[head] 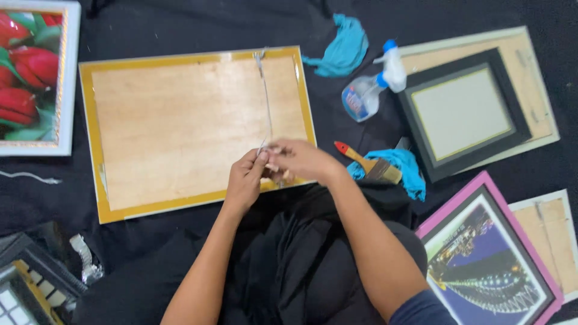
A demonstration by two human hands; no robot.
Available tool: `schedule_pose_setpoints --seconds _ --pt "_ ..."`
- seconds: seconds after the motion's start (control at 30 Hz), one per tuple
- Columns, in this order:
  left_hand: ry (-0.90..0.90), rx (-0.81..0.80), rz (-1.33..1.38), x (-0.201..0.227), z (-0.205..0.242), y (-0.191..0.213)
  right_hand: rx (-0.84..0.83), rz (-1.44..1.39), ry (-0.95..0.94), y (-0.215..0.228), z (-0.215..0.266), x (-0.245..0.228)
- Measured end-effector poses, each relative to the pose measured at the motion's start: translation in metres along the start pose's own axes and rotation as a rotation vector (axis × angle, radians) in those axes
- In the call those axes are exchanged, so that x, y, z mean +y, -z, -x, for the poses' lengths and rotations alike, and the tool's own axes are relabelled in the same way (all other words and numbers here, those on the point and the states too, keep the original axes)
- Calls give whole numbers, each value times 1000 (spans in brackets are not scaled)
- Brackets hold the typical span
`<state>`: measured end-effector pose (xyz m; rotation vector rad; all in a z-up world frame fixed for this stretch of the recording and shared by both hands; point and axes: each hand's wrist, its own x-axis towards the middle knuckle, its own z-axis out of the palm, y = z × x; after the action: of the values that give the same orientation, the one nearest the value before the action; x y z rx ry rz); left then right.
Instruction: Attaching a metal hanging wire to the back of a picture frame by threading it through eyelets and twisting the ends to secure it.
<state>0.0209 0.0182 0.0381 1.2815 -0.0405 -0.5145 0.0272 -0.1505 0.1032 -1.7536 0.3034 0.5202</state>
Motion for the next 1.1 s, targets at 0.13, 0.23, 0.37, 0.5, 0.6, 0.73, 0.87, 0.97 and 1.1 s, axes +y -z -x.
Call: schedule_pose_setpoints --seconds 0.13,0.23,0.37,0.5,0.6,0.73,0.87,0.97,1.1 --pt "-27 84 19 17 3 0 -147 194 -35 3 -1 1" --pt "-34 130 13 17 2 1 -154 353 -42 9 1 0" --pt "54 174 -343 42 8 0 -366 183 -86 6 39 -45" --pt "273 -75 -397 47 11 8 -504 -53 -20 -15 47 -40" --pt "220 -116 -225 52 13 0 -398 -260 62 -17 36 -32" --pt "309 -210 -244 56 13 -11 21 -563 90 -14 6 -14" --pt "166 -278 -229 28 13 -5 334 -715 136 -8 2 -30" --pt "159 -152 -112 13 9 -1 531 -265 220 -1 -28 10" --pt "206 -58 21 4 3 -1 755 501 376 -4 -31 42"
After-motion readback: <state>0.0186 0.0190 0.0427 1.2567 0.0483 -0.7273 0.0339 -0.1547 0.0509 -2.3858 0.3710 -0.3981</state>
